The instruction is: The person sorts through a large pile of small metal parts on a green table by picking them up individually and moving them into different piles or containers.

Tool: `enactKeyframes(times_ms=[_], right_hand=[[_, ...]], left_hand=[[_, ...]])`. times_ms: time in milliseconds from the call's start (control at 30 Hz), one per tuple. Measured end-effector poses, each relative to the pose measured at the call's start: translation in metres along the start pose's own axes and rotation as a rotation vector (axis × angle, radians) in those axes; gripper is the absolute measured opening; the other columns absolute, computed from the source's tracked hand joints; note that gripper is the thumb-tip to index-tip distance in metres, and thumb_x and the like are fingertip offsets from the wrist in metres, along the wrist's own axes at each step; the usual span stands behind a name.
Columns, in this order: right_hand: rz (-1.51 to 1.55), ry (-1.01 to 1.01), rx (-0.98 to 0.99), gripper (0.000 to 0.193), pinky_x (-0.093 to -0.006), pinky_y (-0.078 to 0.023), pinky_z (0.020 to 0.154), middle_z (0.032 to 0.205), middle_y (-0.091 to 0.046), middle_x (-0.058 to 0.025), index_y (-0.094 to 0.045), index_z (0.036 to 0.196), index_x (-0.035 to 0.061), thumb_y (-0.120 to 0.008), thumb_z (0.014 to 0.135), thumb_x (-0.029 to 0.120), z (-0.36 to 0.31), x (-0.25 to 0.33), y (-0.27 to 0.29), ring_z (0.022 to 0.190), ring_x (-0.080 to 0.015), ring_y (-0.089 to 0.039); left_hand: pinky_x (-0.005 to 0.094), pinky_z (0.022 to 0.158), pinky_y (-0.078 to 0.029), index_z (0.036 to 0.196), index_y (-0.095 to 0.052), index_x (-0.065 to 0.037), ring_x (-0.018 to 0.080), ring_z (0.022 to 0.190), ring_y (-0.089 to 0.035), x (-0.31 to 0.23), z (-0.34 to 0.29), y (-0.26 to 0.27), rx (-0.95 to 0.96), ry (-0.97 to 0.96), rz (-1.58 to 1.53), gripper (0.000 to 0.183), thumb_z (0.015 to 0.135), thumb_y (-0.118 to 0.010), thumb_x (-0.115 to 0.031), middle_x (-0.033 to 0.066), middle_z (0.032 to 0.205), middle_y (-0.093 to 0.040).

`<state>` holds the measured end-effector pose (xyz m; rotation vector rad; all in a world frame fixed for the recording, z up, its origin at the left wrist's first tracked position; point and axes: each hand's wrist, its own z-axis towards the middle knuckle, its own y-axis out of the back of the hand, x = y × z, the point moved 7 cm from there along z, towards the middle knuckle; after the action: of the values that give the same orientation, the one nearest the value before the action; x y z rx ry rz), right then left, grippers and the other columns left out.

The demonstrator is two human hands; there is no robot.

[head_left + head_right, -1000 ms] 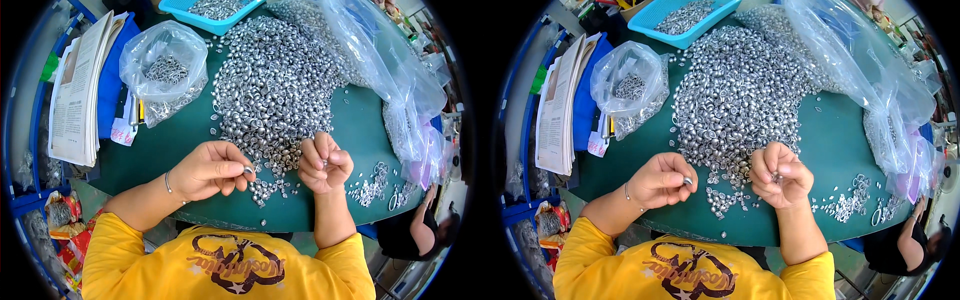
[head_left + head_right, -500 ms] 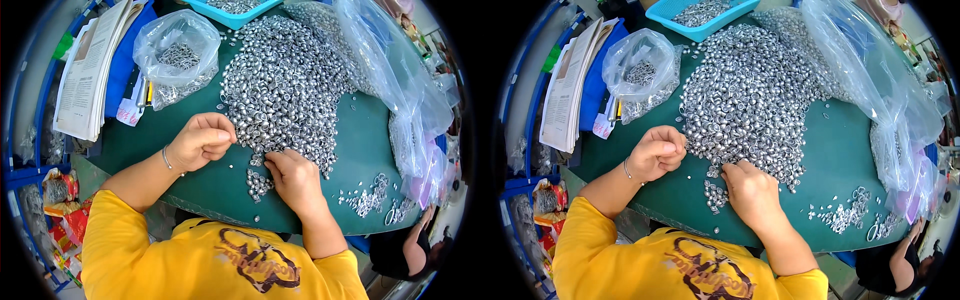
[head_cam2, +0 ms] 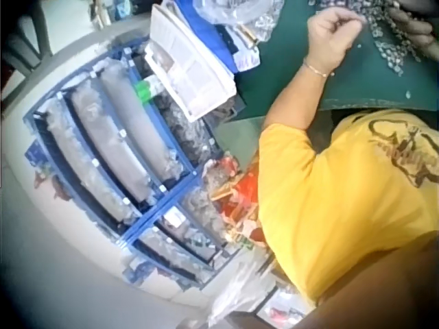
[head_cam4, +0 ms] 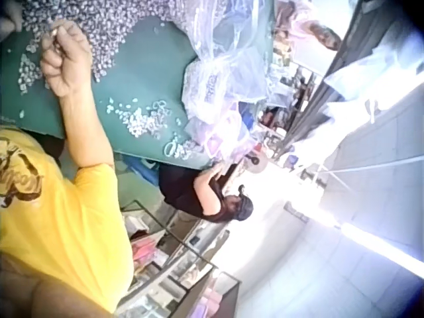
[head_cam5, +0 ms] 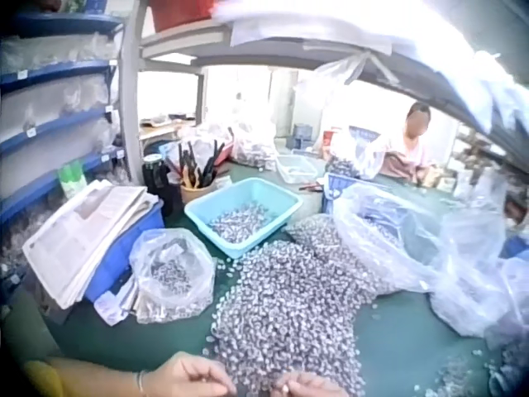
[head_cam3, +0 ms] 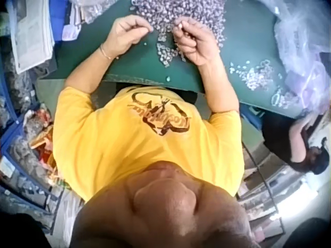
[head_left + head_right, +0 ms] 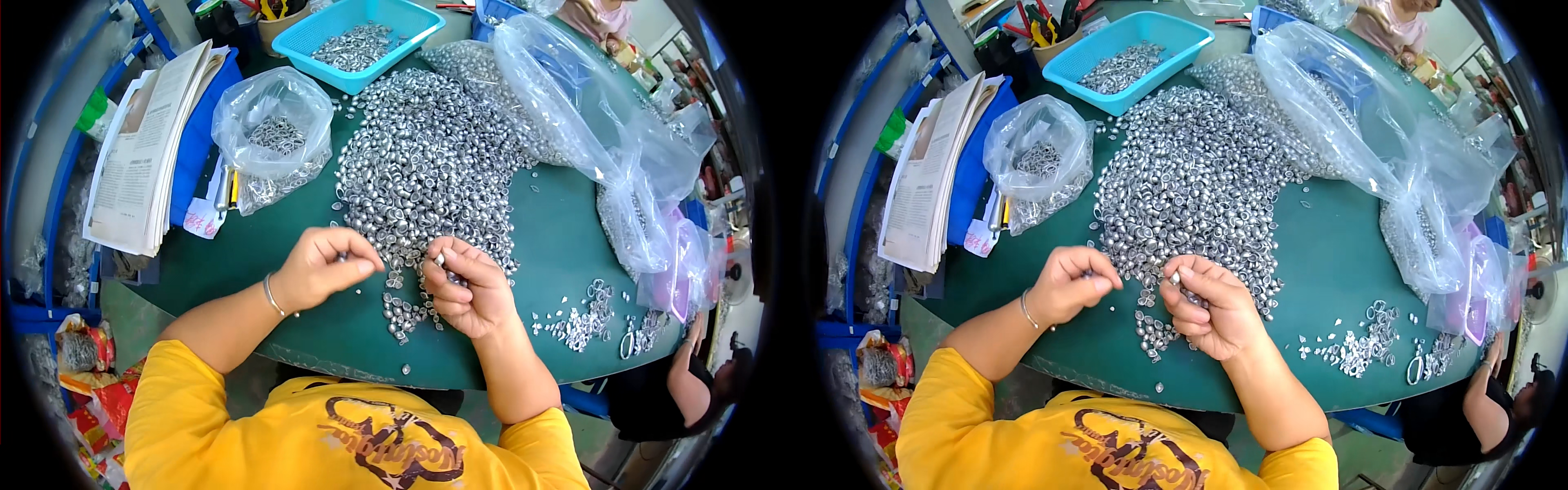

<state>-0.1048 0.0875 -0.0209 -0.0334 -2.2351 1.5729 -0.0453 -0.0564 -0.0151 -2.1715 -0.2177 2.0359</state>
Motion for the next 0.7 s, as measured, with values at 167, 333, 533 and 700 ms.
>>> enactKeyframes(times_ms=[167, 333, 533, 700], right_hand=[[0.011, 0.113, 0.112, 0.017, -0.0171, -0.025, 0.035, 0.077, -0.055, -0.0141, -0.052, 0.093, 0.0008, -0.043, 0.09, 0.015, -0.005, 0.013, -0.003, 0.042, -0.0078, -0.034], [-1.121, 0.473, -0.443, 0.014, -0.0191, -0.032, 0.043, 0.057, -0.051, 0.0014, -0.062, 0.079, -0.0013, -0.06, 0.085, 0.012, -0.021, 0.052, 0.003, 0.049, -0.0058, -0.044], [-2.094, 0.666, -0.321, 0.011, -0.0279, -0.047, 0.055, 0.069, -0.063, -0.0104, -0.066, 0.084, 0.0011, -0.067, 0.075, 0.006, -0.024, 0.022, -0.031, 0.059, -0.0185, -0.061], [-2.234, 0.681, -0.377, 0.009, -0.0376, -0.048, 0.058, 0.071, -0.062, -0.0092, -0.064, 0.082, 0.0071, -0.064, 0.077, 0.015, -0.012, 0.008, -0.025, 0.065, -0.0289, -0.06]], left_hand=[[0.0235, 0.048, -0.046, 0.085, -0.068, -0.005, 0.0127, 0.054, -0.058, -0.076, -0.026, -0.093, 0.234, -0.366, 0.363, 0.008, 0.078, -0.065, -0.007, 0.0063, 0.067, -0.063], [0.0245, 0.043, -0.044, 0.082, -0.059, -0.008, 0.0175, 0.056, -0.058, -0.135, -0.069, -0.158, 0.129, -0.999, 0.272, 0.009, 0.073, -0.059, -0.011, 0.0037, 0.066, -0.055], [0.0298, 0.035, -0.036, 0.064, -0.054, -0.004, 0.0197, 0.044, -0.049, -0.165, -0.078, -0.153, 0.224, -0.99, 0.229, 0.009, 0.062, -0.061, -0.01, 0.0057, 0.057, -0.048], [0.0295, 0.036, -0.034, 0.066, -0.057, -0.005, 0.0184, 0.045, -0.048, -0.163, -0.084, -0.145, 0.266, -0.95, 0.276, 0.01, 0.061, -0.061, -0.012, 0.0042, 0.057, -0.046]])
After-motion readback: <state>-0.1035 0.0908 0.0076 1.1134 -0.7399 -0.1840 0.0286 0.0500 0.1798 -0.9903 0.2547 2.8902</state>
